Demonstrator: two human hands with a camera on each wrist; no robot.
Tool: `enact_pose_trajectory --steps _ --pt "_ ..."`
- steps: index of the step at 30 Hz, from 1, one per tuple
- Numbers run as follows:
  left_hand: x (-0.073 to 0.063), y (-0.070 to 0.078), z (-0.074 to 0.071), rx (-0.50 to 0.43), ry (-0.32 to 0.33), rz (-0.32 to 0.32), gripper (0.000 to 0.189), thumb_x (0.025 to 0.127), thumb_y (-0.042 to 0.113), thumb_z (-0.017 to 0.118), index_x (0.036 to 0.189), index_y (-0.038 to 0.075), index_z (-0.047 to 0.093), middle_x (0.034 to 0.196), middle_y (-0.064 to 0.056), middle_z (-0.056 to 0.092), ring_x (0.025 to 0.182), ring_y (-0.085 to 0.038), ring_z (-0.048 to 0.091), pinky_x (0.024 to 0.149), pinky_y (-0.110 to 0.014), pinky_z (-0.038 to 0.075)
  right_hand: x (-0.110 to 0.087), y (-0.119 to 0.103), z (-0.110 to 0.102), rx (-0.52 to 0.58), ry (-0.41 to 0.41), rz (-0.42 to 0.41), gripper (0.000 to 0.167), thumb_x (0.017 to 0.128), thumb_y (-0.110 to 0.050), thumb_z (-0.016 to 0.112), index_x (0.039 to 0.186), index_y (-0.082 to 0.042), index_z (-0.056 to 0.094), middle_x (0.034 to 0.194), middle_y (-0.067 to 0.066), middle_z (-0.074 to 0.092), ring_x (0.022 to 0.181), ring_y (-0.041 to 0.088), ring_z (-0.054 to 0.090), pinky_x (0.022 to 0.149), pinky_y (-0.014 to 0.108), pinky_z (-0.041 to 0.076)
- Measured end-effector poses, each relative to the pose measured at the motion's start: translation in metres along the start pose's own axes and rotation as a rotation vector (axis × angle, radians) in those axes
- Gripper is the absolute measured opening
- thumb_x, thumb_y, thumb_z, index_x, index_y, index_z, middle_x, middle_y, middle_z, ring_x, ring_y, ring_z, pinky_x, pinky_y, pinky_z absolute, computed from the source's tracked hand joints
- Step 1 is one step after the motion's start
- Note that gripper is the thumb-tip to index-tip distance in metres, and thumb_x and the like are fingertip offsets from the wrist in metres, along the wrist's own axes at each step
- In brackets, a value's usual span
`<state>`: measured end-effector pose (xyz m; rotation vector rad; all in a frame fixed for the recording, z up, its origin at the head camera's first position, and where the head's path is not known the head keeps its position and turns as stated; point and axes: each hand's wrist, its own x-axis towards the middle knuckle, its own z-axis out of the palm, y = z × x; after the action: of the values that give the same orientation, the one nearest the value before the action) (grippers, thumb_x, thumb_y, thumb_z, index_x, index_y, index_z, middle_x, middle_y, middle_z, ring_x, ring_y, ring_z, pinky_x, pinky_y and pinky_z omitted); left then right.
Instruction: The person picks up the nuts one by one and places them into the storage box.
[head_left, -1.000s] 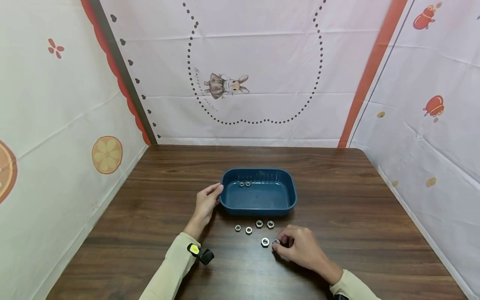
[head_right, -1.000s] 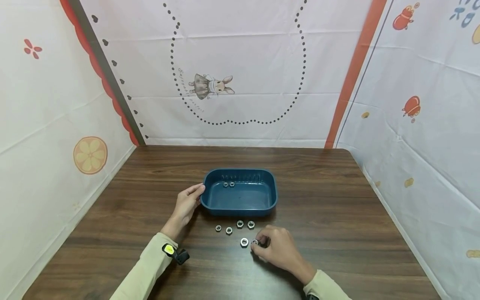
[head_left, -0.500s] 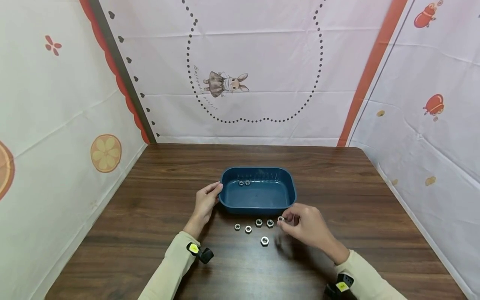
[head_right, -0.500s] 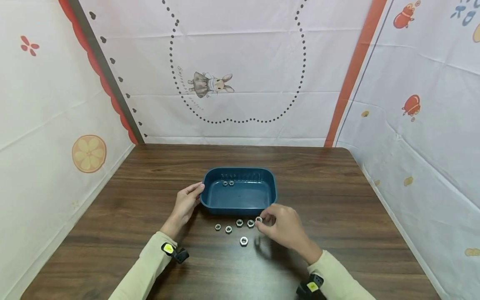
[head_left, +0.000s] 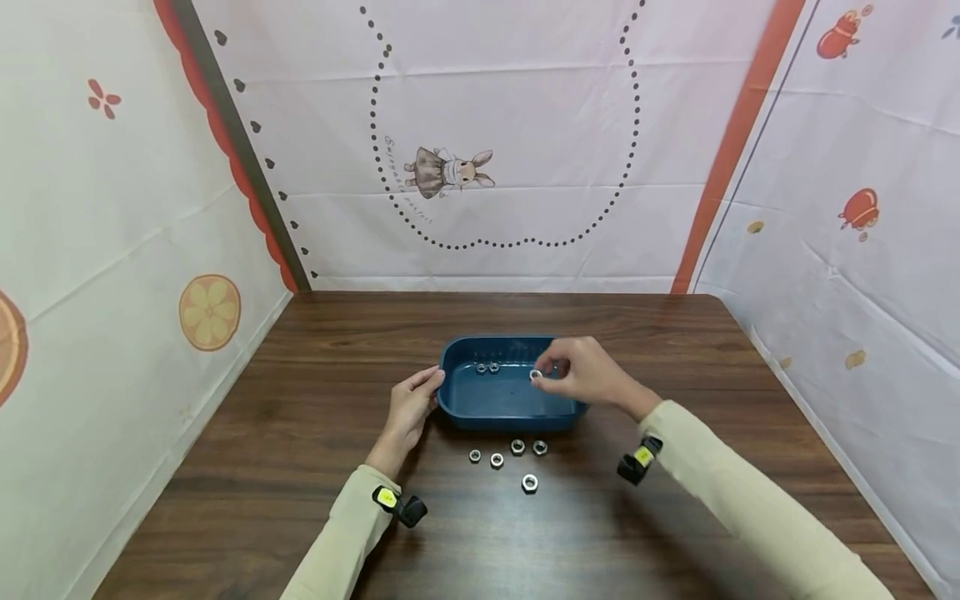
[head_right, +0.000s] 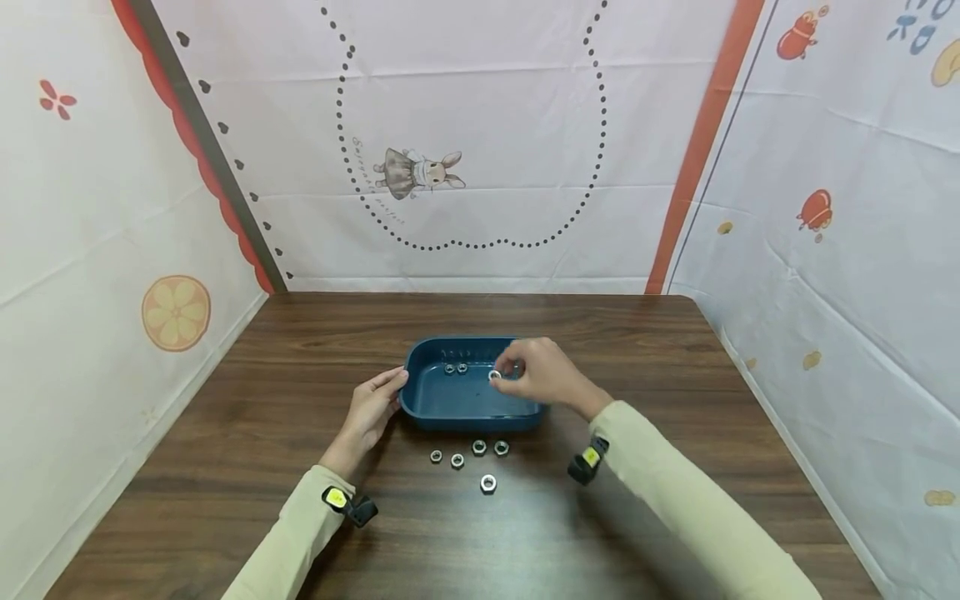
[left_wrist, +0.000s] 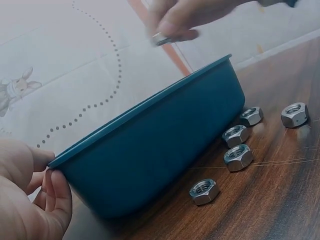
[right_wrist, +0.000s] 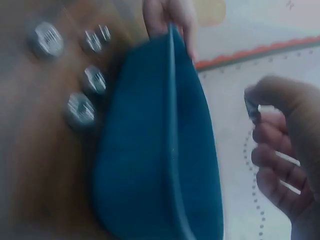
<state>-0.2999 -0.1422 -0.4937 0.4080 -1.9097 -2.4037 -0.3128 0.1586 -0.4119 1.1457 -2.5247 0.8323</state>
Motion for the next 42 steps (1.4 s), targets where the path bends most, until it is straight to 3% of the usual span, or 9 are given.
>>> enact_pose_trajectory --steps 5,10,22,30,37,42 --pt "-0.001 0.000 -0.002 -0.024 0.002 -0.013 0.037 0.098 0.013 0.071 0.131 -0.002 0.067 0.099 0.003 0.069 0.079 -0.011 0.058 0.066 -0.019 0.049 0.039 0.017 0.004 -0.011 -0.078 -0.005 0.009 0.089 -0.024 0.080 0.091 -0.015 0.080 0.078 -0.006 0.064 0.064 0.005 0.054 0.060 0.027 0.048" --pt "-0.002 0.001 -0.002 -0.045 -0.008 -0.027 0.039 0.098 0.013 0.071 0.132 -0.004 0.065 0.102 0.001 0.069 0.077 -0.008 0.057 0.067 -0.018 0.049 0.068 0.028 0.019 -0.068 -0.155 -0.026 0.013 0.091 -0.027 0.077 0.092 -0.014 0.080 0.082 -0.006 0.067 0.069 0.006 0.057 0.065 0.028 0.050" --pt "-0.001 0.001 0.000 -0.041 -0.012 -0.019 0.038 0.098 0.014 0.071 0.131 -0.004 0.066 0.106 -0.001 0.070 0.077 -0.008 0.059 0.067 -0.018 0.051 0.118 0.020 0.052 -0.112 -0.412 -0.018 0.012 0.091 -0.024 0.077 0.096 -0.014 0.080 0.078 -0.009 0.070 0.068 0.004 0.061 0.069 0.026 0.054" --pt "-0.003 0.000 -0.001 -0.036 -0.011 -0.024 0.037 0.098 0.016 0.071 0.131 -0.001 0.067 0.123 -0.012 0.068 0.088 -0.010 0.062 0.071 -0.019 0.052 0.132 0.014 0.071 -0.148 -0.497 0.021 0.014 0.093 -0.025 0.076 0.100 -0.014 0.081 0.075 -0.009 0.071 0.064 0.004 0.063 0.067 0.026 0.054" --pt "-0.004 0.000 -0.002 -0.040 -0.007 -0.020 0.038 0.098 0.016 0.071 0.131 -0.002 0.067 0.120 -0.011 0.069 0.087 -0.009 0.062 0.070 -0.019 0.052 0.135 0.007 0.084 -0.227 -0.566 -0.001 0.015 0.094 -0.028 0.076 0.098 -0.015 0.082 0.079 -0.006 0.073 0.064 0.005 0.062 0.067 0.025 0.055" --pt "-0.004 0.000 -0.002 -0.044 0.000 -0.018 0.036 0.098 0.016 0.072 0.129 -0.002 0.068 0.110 -0.002 0.070 0.081 -0.007 0.061 0.069 -0.018 0.052 0.134 0.004 0.088 -0.258 -0.604 -0.012 0.014 0.093 -0.029 0.077 0.096 -0.016 0.082 0.081 -0.006 0.073 0.064 0.006 0.062 0.067 0.025 0.056"
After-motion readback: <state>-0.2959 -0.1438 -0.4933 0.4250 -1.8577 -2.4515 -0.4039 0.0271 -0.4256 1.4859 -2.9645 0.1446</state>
